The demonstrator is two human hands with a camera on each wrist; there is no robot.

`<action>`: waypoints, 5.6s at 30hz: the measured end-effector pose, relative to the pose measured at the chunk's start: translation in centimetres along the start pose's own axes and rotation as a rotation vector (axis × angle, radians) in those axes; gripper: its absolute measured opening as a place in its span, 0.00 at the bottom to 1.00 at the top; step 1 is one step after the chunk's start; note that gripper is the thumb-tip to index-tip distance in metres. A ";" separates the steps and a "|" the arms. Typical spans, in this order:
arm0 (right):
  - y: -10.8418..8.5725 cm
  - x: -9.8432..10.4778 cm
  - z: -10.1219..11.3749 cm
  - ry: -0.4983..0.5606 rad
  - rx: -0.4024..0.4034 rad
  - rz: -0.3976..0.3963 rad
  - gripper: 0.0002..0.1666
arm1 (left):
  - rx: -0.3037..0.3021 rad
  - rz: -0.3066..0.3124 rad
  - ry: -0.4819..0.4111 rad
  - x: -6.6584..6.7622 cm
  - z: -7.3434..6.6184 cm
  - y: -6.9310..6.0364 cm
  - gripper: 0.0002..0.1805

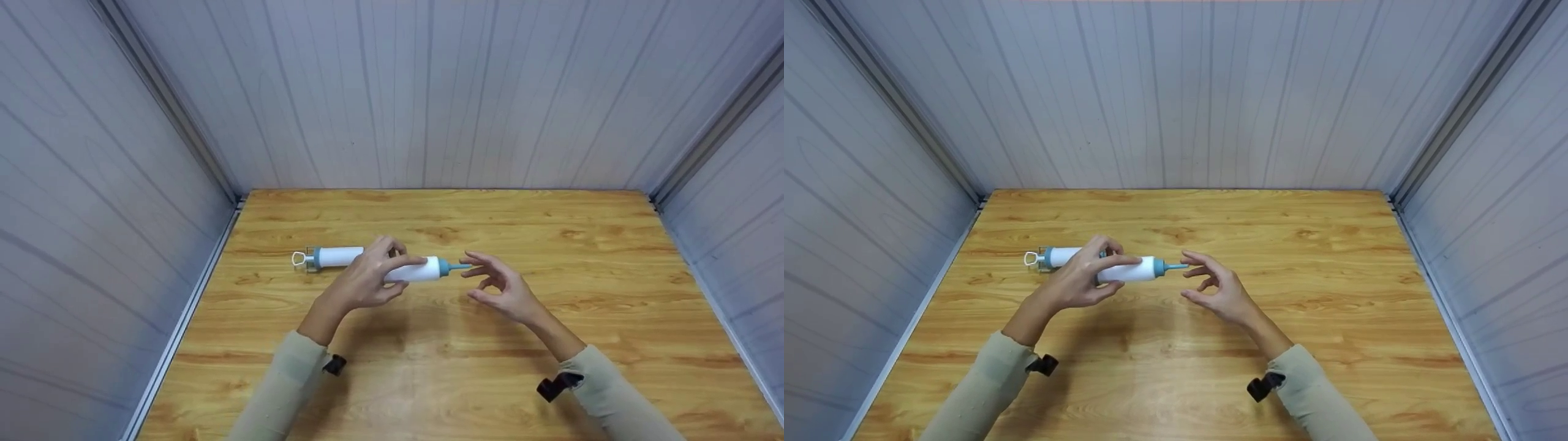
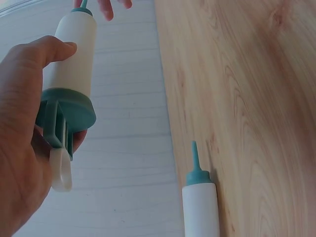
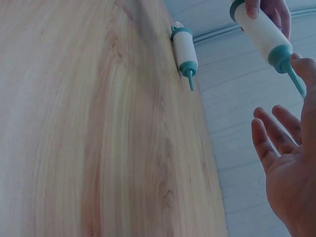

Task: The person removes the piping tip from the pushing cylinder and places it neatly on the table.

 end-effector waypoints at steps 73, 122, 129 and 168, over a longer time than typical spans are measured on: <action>-0.1 -1.8 6.8 0.181 0.140 0.100 0.14 | -0.142 -0.007 0.109 1.6 -6.0 -0.6 0.27; -0.8 -2.1 5.5 0.118 0.111 0.063 0.16 | -0.013 0.169 -0.108 0.7 -5.0 -0.4 0.27; -0.6 -2.3 5.9 0.057 0.175 0.060 0.19 | 0.046 0.206 -0.226 0.5 -4.4 -0.6 0.29; -0.3 -2.3 5.9 0.135 0.199 0.041 0.18 | 0.015 0.133 -0.070 0.7 -4.9 -0.8 0.28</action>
Point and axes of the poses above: each hand's wrist, its own y-axis towards the middle knuckle, its own x-axis out of the back of the hand, z = x × y, the point moved 4 cm from there along y, towards the middle knuckle, and after that the axes turned 3 degrees about z, right-handed, at the moved point
